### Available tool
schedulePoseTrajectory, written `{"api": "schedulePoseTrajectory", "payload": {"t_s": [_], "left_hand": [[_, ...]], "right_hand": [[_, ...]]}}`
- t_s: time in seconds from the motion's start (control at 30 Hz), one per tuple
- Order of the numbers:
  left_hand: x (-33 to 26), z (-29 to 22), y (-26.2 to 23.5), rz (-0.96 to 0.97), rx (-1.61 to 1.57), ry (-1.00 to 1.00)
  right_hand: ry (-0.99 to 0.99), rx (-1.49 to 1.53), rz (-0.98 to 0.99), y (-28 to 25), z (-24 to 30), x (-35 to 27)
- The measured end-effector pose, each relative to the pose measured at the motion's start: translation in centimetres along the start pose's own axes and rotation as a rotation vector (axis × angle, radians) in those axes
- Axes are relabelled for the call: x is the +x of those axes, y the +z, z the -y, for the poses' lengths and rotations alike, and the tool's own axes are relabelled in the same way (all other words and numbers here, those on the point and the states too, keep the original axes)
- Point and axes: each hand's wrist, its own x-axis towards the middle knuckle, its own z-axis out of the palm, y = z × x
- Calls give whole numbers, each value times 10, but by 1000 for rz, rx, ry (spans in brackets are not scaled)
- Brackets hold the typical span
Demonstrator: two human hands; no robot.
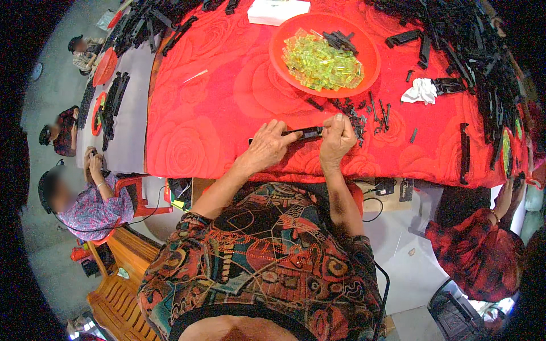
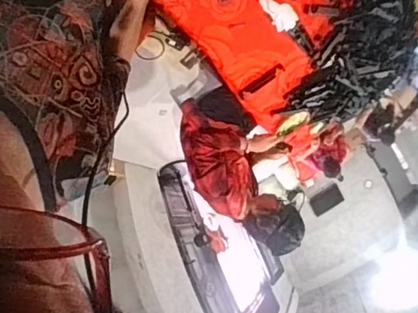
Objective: Assembling small plastic components for toy firearms in a workshop setting.
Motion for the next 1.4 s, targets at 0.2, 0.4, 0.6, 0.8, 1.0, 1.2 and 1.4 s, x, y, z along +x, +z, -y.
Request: {"api": "schedulePoseTrajectory", "payload": {"t_s": [0.2,0.4,0.6,0.8,1.0,1.2,1.4], "left_hand": [[4,0,0,64,-1,-11],[9,-1,2,97,20,14],[-4,-2,5,-49,96,108],[-21,-3,0,-51,123,27],[-40,8,-13,-125,114,-137],[-58,35,-42,-237,190,-344],[-98,95,-76,-366,431,-580]], "right_hand": [[13,-66,11,0,-1,1],[1,-124,-1,1,-2,1],[54,-87,-31,-1,-1,0],[82,182,-16,3,10,-3],[97,354,10,5,11,1],[227,262,21,12,-7,-8],[236,290,3,6,-10,-5]]}}
